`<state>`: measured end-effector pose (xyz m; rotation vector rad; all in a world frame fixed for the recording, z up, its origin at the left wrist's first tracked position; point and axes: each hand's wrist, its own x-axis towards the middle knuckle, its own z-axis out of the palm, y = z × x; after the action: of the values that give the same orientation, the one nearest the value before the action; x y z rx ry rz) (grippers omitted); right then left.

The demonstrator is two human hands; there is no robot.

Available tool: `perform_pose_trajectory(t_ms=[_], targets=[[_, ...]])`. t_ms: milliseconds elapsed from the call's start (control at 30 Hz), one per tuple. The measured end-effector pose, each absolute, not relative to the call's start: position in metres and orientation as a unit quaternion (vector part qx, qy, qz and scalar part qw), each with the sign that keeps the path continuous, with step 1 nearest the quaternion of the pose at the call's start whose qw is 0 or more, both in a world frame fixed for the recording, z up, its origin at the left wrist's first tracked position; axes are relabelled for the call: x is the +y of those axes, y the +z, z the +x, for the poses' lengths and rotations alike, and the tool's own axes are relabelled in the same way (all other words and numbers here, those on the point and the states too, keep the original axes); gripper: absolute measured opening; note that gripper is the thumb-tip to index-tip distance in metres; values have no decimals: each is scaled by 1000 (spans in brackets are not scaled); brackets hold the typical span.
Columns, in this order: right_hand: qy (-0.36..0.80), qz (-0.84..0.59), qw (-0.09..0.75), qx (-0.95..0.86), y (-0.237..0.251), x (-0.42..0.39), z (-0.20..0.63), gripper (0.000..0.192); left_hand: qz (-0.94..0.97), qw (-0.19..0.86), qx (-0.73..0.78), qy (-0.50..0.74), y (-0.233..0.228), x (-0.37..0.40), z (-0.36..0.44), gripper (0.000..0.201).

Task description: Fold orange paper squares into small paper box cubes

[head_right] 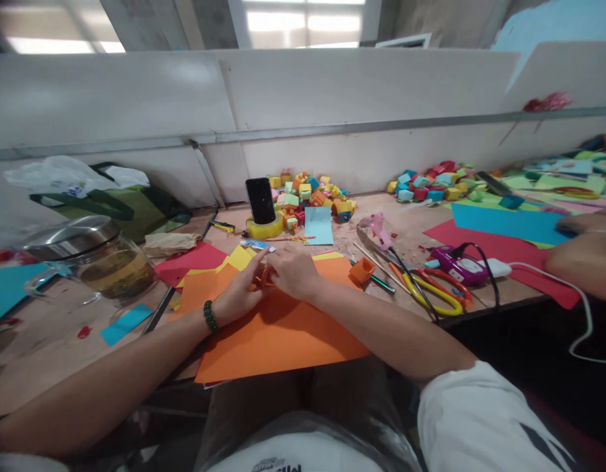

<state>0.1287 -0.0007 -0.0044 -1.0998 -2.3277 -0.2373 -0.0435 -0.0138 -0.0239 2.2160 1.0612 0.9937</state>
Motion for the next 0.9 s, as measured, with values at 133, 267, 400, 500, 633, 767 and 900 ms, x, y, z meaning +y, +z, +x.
perform_pose_trajectory(t_ms=[133, 267, 400, 500, 633, 767, 900], targets=[[-78, -409, 261, -871, -7, 4, 128, 10, 808, 254, 382, 370, -24, -13, -43, 78], [-63, -386, 259, -883, -8, 8, 130, 12, 796, 283, 384, 373, -24, -13, -43, 81], [-59, -380, 301, -873, -8, 9, 133, 10, 775, 320, 392, 378, -25, -14, -42, 87], [-50, -381, 342, -857, -10, 10, 132, 10, 765, 337, 399, 376, -25, -12, -40, 87], [-21, -382, 365, -849, -11, 10, 131, 11, 780, 328, 373, 382, -24, -8, -41, 68], [1, -394, 337, -855, -8, 9, 132, 15, 796, 293, 377, 371, -24, -5, -44, 59], [-16, -390, 297, -871, -3, 6, 134, 19, 800, 270, 391, 366, -24, -7, -45, 60]])
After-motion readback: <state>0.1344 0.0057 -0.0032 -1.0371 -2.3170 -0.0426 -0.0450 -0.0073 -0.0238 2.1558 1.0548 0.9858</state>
